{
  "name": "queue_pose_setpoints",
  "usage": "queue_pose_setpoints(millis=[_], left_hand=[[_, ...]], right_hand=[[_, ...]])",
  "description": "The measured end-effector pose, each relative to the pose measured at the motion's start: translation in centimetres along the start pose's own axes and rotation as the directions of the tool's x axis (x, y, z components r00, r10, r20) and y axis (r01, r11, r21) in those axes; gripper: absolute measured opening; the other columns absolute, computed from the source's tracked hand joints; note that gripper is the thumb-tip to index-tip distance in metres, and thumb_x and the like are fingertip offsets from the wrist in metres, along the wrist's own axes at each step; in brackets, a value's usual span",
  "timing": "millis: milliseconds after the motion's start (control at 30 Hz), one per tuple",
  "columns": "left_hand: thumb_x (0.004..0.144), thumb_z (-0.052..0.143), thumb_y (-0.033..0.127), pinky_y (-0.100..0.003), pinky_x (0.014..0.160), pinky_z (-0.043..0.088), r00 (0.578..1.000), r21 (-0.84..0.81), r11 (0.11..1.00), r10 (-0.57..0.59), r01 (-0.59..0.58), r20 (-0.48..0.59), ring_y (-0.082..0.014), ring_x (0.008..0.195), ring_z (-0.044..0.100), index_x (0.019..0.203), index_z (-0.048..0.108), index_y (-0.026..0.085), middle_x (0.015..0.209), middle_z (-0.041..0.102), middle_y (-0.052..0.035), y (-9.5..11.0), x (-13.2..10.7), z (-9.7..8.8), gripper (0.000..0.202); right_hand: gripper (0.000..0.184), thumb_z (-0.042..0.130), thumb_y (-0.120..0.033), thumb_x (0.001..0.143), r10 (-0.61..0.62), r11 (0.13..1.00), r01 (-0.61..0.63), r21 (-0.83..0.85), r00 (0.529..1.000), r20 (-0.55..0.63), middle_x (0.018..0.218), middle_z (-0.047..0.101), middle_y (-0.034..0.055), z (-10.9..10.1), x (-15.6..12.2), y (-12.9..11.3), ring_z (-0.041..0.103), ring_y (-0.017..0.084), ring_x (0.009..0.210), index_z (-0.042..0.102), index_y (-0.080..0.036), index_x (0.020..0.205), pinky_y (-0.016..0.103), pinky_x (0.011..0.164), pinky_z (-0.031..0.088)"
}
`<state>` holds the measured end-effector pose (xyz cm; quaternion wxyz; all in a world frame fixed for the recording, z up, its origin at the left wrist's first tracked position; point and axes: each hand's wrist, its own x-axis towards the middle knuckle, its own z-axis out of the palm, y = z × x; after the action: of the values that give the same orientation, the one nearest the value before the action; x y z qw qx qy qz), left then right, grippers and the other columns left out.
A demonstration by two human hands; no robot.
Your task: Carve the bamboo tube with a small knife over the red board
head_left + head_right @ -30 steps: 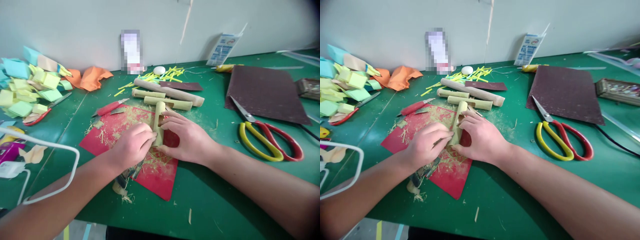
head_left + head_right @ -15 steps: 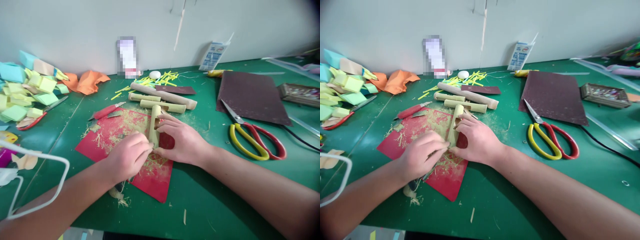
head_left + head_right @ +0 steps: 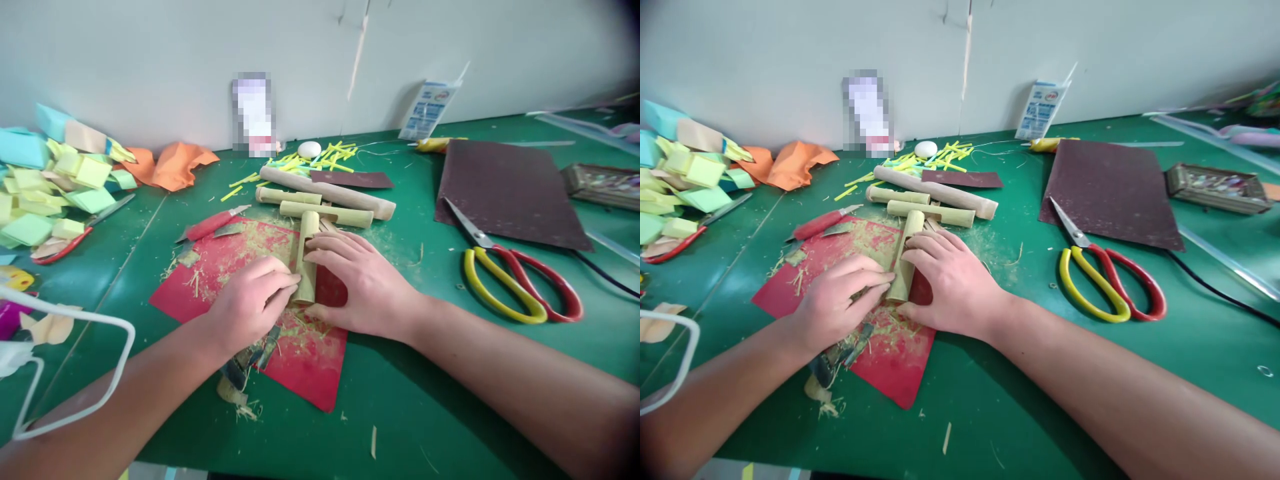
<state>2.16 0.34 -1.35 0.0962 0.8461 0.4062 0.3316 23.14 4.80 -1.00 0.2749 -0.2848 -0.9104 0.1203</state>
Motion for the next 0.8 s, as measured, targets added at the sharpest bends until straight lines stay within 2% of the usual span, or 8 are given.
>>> queue_pose_setpoints(millis=[133, 333, 433, 567, 800], left_hand=[[0.088, 0.055, 0.012, -0.030, 0.075, 0.051, 1.000, -0.020, 1.000, -0.012, 0.012, 0.013, -0.0148, 0.083, 0.060, 0.098, 0.066, 0.014, 0.091, 0.064, -0.0072, 0.0, 0.1, -0.1, 0.015], [0.088, 0.055, 0.012, -0.030, 0.075, 0.052, 0.999, -0.041, 0.998, -0.035, 0.037, 0.039, -0.0148, 0.083, 0.060, 0.098, 0.066, 0.015, 0.091, 0.064, -0.0069, 0.0, 0.1, -0.2, 0.015], [0.087, 0.056, 0.012, -0.029, 0.075, 0.052, 0.998, -0.053, 0.998, -0.045, 0.046, 0.037, -0.0144, 0.083, 0.061, 0.097, 0.066, 0.014, 0.091, 0.065, -0.0069, 0.0, 0.0, -0.2, 0.015], [0.087, 0.056, 0.012, -0.029, 0.075, 0.051, 0.998, -0.059, 0.996, -0.058, 0.060, 0.037, -0.0142, 0.084, 0.061, 0.096, 0.067, 0.014, 0.091, 0.065, -0.0068, 0.2, 0.0, -0.3, 0.014], [0.087, 0.057, 0.012, -0.028, 0.074, 0.053, 1.000, -0.059, 0.998, 0.005, -0.005, -0.015, -0.0143, 0.082, 0.062, 0.095, 0.066, 0.015, 0.090, 0.066, -0.0073, 0.6, 0.1, -0.4, 0.013]], right_hand=[[0.043, 0.067, -0.034, 0.069, -0.014, 1.000, 0.013, -0.026, 1.000, -0.020, 0.117, 0.063, 0.0092, -0.2, -0.1, 0.0, 0.051, 0.026, 0.122, 0.057, -0.020, 0.108, 0.046, 0.108, 0.032], [0.039, 0.066, -0.035, 0.068, -0.040, 0.998, 0.037, -0.049, 0.998, -0.048, 0.107, 0.067, 0.0074, -0.3, -0.1, 0.0, 0.054, 0.028, 0.116, 0.059, -0.022, 0.104, 0.050, 0.110, 0.027], [0.039, 0.067, -0.035, 0.067, -0.023, 1.000, 0.023, -0.009, 0.999, -0.025, 0.105, 0.066, 0.0071, -0.3, -0.1, 0.1, 0.056, 0.027, 0.112, 0.058, -0.022, 0.102, 0.049, 0.106, 0.034], [0.043, 0.069, -0.032, 0.065, 0.058, 0.996, -0.062, 0.063, 0.996, 0.067, 0.105, 0.064, 0.0089, -0.5, -0.1, 0.6, 0.060, 0.027, 0.101, 0.053, -0.021, 0.102, 0.043, 0.089, 0.047], [0.046, 0.075, -0.032, 0.062, 0.155, 0.984, -0.164, 0.076, 0.982, 0.109, 0.106, 0.063, 0.0069, -0.5, -0.2, 1.1, 0.061, 0.025, 0.096, 0.050, -0.023, 0.100, 0.039, 0.080, 0.051]])
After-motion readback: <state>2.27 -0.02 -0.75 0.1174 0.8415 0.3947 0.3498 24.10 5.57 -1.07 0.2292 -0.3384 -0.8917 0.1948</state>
